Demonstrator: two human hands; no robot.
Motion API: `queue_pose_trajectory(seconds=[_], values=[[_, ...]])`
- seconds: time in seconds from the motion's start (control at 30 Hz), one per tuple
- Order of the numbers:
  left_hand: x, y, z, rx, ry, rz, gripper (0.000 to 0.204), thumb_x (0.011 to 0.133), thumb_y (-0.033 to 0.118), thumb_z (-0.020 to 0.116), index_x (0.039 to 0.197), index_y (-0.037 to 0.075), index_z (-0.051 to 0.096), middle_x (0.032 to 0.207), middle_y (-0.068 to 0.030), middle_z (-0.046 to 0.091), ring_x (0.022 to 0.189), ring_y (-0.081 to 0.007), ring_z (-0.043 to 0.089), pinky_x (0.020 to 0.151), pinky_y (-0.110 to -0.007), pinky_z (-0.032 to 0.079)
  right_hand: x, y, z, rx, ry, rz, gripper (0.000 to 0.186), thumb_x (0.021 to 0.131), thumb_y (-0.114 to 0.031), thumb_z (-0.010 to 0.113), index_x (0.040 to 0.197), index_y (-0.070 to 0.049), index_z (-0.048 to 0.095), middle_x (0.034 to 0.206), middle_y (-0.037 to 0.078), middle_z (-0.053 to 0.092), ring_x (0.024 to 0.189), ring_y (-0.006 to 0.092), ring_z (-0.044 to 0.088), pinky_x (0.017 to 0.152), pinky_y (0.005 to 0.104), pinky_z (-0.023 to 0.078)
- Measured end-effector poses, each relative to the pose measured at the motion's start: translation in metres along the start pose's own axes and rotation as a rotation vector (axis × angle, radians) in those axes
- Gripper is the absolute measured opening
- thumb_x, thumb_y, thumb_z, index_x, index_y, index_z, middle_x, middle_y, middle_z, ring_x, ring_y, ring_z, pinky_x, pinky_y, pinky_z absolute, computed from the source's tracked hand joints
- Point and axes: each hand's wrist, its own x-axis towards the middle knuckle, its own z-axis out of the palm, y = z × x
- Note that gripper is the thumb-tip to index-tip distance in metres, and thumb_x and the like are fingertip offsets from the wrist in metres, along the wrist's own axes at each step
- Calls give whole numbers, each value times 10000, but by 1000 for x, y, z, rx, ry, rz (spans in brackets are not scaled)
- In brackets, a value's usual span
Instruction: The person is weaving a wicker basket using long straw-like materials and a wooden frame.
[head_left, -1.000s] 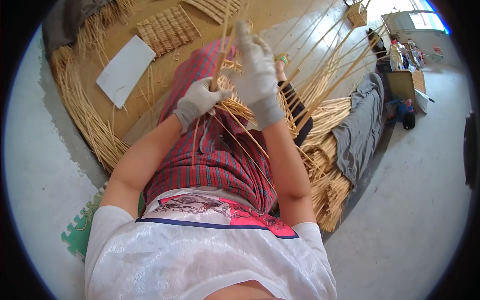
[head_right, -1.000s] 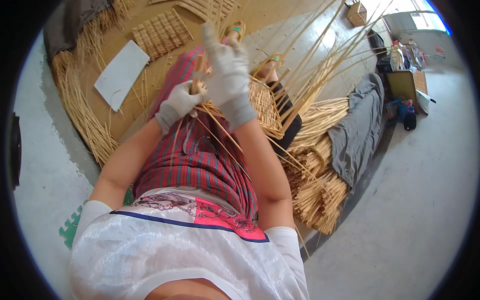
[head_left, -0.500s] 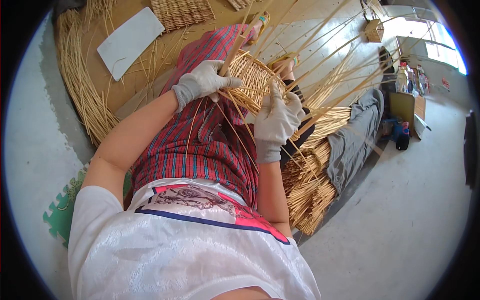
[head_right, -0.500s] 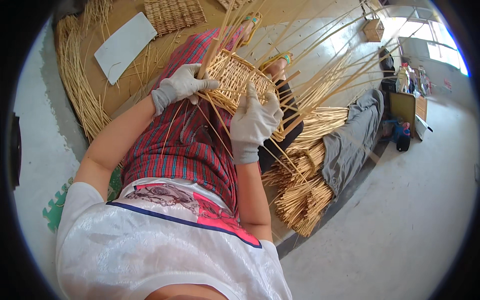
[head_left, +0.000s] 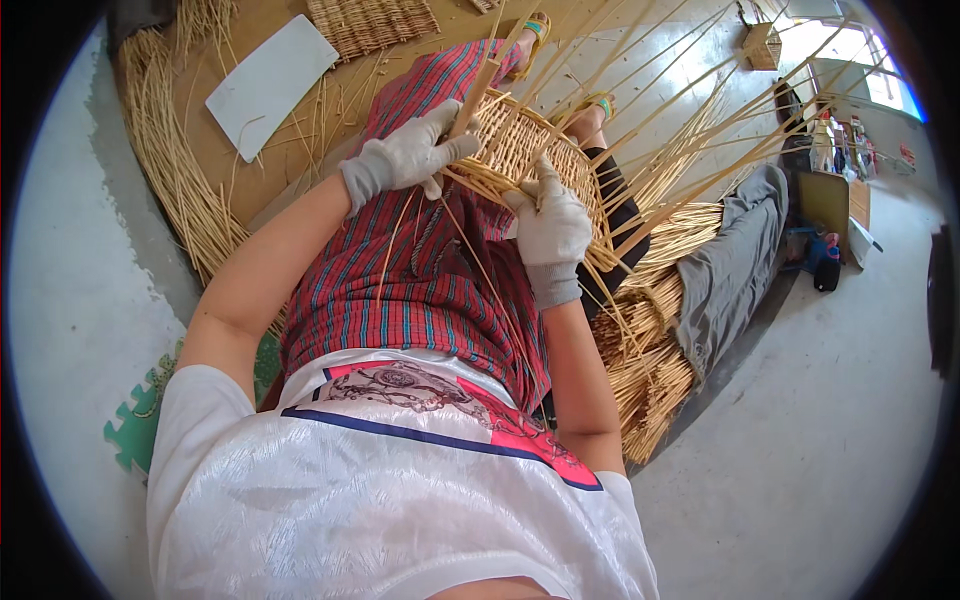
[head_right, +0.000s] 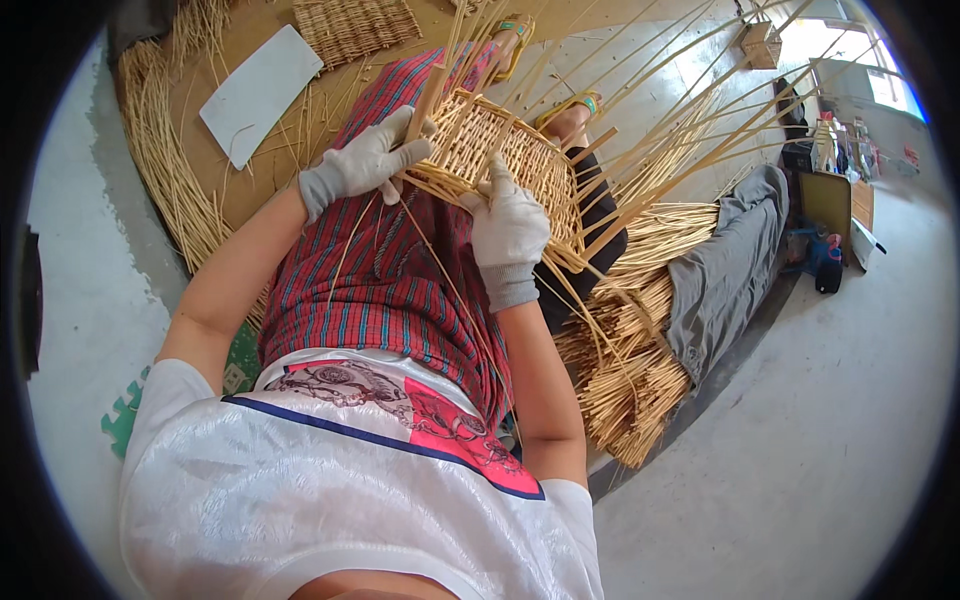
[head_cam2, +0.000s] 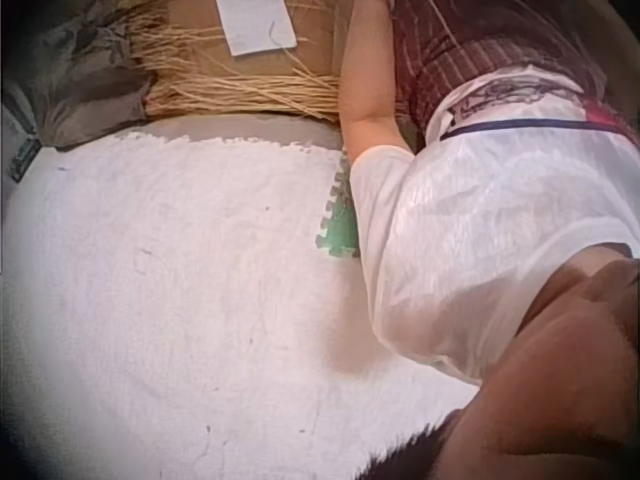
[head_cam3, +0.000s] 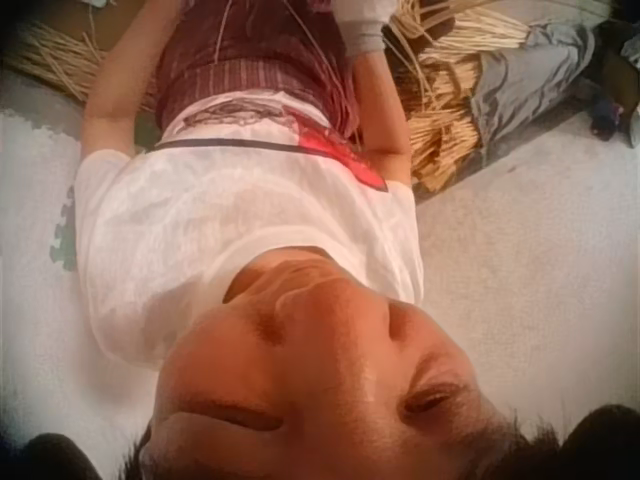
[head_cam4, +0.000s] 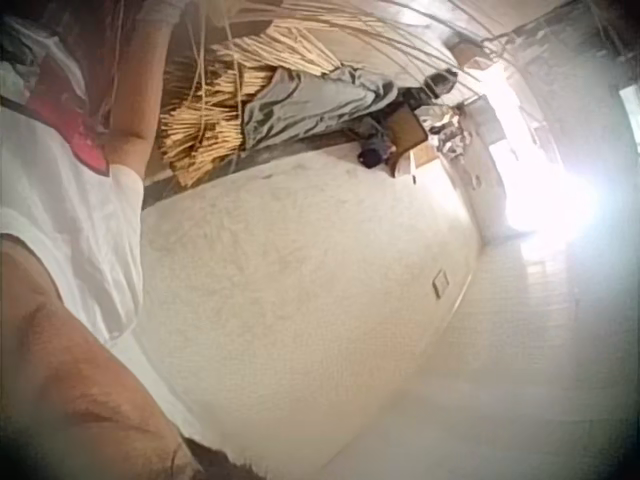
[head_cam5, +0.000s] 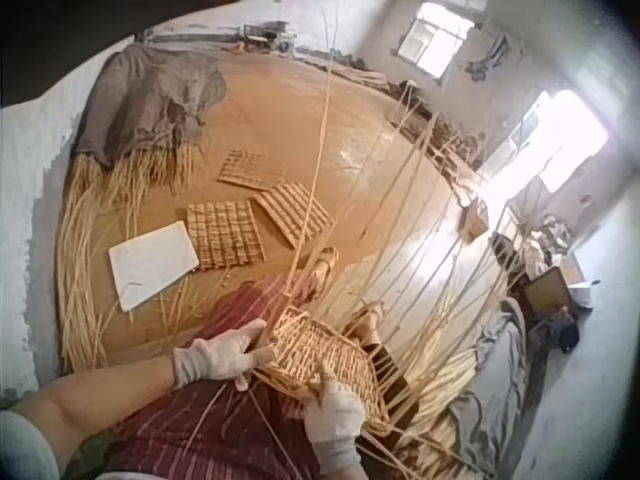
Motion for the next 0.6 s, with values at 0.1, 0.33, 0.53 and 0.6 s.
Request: queue_pose_trajectory(seconds=[0.1,0.33,0.53,0.6], values=[[-19,12,17,281,321,263,519,1051,252,566,1517,100,393,1174,-158,648,754,-221,698,643,-361,608,11,-5,-6,51,19,59,680,815,-175,823,1439,-118,560,940,48,774,821,243,727,740,388,577],[10,-19,72,1016,193,585,374,919,88,476,1235,82,675,1240,-193,650,1188,-368,594,1095,-468,433,0,-1,-30,-38,-125,-36,126,870,-167,606,914,-72,677,855,221,699,804,407,684,718,515,542],[13,-15,76,1050,263,723,255,849,66,560,1074,98,677,940,-141,674,982,-361,635,907,-479,487,-65,0,-57,903,-101,799,233,1018,-151,641,1229,-53,637,1000,70,717,856,176,708,761,320,582],[15,-16,74,1014,300,792,279,879,83,564,1128,102,687,922,-150,666,961,-373,635,918,-482,484,-51,13,-55,1079,674,534,242,1030,-84,613,1265,-28,604,1014,43,695,920,115,679,825,280,573]])
